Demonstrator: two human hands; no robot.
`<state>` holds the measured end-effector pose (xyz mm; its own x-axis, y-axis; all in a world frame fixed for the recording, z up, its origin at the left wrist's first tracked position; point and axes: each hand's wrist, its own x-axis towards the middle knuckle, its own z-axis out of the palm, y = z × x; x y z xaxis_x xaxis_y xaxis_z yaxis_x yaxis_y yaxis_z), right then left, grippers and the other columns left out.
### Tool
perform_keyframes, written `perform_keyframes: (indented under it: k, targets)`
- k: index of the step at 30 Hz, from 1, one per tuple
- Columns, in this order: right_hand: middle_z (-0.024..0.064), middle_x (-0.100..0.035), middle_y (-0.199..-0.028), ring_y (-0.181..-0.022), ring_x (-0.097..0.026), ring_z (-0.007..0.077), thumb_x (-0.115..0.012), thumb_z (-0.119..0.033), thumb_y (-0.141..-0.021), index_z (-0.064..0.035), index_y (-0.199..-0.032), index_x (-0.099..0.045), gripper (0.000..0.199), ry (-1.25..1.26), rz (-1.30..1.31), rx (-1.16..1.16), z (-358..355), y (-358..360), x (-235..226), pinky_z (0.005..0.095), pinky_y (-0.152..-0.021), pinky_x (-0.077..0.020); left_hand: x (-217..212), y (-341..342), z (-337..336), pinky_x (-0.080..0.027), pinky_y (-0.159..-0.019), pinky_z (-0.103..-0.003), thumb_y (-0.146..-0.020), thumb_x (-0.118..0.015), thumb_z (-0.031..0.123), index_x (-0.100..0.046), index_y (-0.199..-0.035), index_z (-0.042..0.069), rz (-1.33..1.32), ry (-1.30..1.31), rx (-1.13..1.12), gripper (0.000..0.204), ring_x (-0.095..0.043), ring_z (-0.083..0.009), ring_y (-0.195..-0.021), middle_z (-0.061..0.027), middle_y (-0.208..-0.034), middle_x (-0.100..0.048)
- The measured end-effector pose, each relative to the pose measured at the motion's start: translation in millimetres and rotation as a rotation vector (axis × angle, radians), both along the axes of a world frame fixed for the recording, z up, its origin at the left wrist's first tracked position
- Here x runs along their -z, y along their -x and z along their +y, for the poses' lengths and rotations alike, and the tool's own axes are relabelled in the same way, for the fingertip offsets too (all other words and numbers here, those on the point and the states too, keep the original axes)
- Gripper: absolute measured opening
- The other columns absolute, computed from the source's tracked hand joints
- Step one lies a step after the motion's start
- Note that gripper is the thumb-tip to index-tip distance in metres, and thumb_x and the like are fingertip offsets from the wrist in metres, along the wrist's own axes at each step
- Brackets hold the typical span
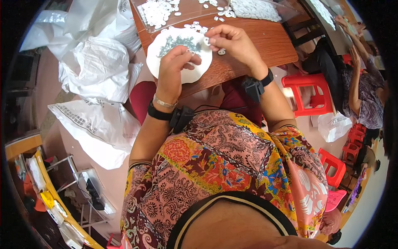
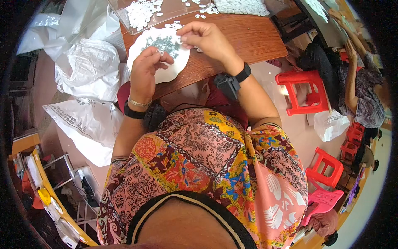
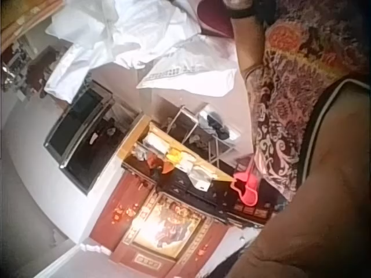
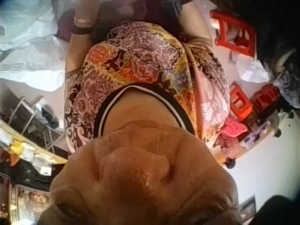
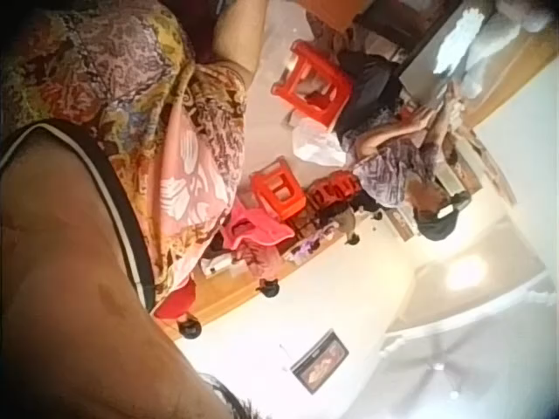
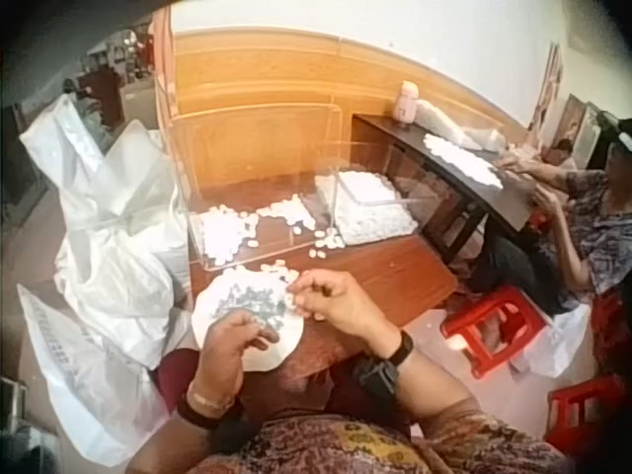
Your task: Sorting small white plastic components on a table in a workshop environment.
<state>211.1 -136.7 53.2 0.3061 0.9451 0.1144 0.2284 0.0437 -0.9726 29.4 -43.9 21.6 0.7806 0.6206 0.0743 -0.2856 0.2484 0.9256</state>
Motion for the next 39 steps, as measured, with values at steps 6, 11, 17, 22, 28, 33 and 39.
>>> perform_keyframes:
  k: [6,11,17,22,28,33,39]
  targets:
    - [0.0003,-0.063,-0.080,-0.073,-0.057,0.0060,-0.060,-0.008,-0.088,-0.0009,-0.102,-0.065,0.017,-0.047,0.066,-0.100,0.8,32.5,7.3,0.0205,-0.066,-0.0467,5.4,0.0,2.9,-0.044,-0.070,-0.026,-0.088,-0.048,0.016,-0.056,-0.084,0.002,-0.125,0.127,0.082,0.017,-0.059,-0.0140,-0.074,-0.0072,-0.077,-0.062]
    - [0.0022,-0.065,-0.087,-0.081,-0.059,0.0084,-0.060,-0.006,-0.087,-0.0014,-0.108,-0.064,0.022,-0.102,-0.193,-0.197,-3.7,35.3,-3.9,0.0238,-0.074,-0.0486,10.5,4.8,5.0,-0.045,-0.069,-0.027,-0.089,-0.046,0.015,-0.054,-0.083,0.001,-0.201,0.252,0.117,0.017,-0.060,-0.0168,-0.072,-0.0091,-0.076,-0.061]
    - [-0.0005,-0.062,-0.080,-0.072,-0.055,0.0062,-0.063,-0.010,-0.086,-0.0022,-0.100,-0.066,0.016,-0.082,-0.085,-0.248,0.4,32.9,-2.3,0.0212,-0.067,-0.0460,11.9,6.4,4.7,-0.045,-0.069,-0.027,-0.088,-0.046,0.015,-0.054,-0.082,0.001,-0.262,0.313,0.159,0.017,-0.060,-0.0178,-0.070,-0.0093,-0.075,-0.060]
    - [-0.0001,-0.062,-0.078,-0.070,-0.056,0.0051,-0.064,-0.010,-0.086,-0.0020,-0.096,-0.064,0.013,-0.026,0.000,-0.183,3.0,26.8,-0.2,0.0202,-0.064,-0.0457,0.3,6.3,-0.5,-0.045,-0.067,-0.026,-0.088,-0.047,0.015,-0.055,-0.080,0.002,-0.218,0.289,0.102,0.018,-0.058,-0.0145,-0.067,-0.0065,-0.072,-0.059]
    - [0.0010,-0.063,-0.077,-0.066,-0.057,0.0059,-0.062,-0.009,-0.087,-0.0003,-0.099,-0.063,0.015,0.000,0.105,-0.034,8.6,24.4,-3.4,0.0198,-0.061,-0.0462,4.1,1.3,-3.0,-0.039,-0.060,-0.022,-0.084,-0.052,0.012,-0.057,-0.074,0.003,0.059,-0.045,-0.139,0.015,-0.052,-0.0077,-0.062,-0.0008,-0.064,-0.055]
    - [0.0010,-0.062,-0.075,-0.065,-0.057,0.0058,-0.061,-0.009,-0.087,0.0000,-0.099,-0.063,0.014,-0.011,0.041,-0.021,8.1,28.4,-6.9,0.0193,-0.060,-0.0459,8.5,-2.4,-3.7,-0.036,-0.056,-0.023,-0.082,-0.053,0.011,-0.055,-0.071,0.001,0.061,-0.129,-0.116,0.015,-0.045,-0.0072,-0.058,-0.0001,-0.060,-0.051]
    - [0.0011,-0.062,-0.074,-0.064,-0.055,0.0055,-0.061,-0.007,-0.087,0.0004,-0.097,-0.063,0.013,-0.027,0.018,-0.048,6.3,30.4,-7.1,0.0191,-0.060,-0.0450,7.9,-1.9,-4.0,-0.036,-0.054,-0.023,-0.081,-0.054,0.011,-0.055,-0.071,0.000,0.089,-0.144,-0.113,0.015,-0.045,-0.0078,-0.057,-0.0004,-0.059,-0.050]
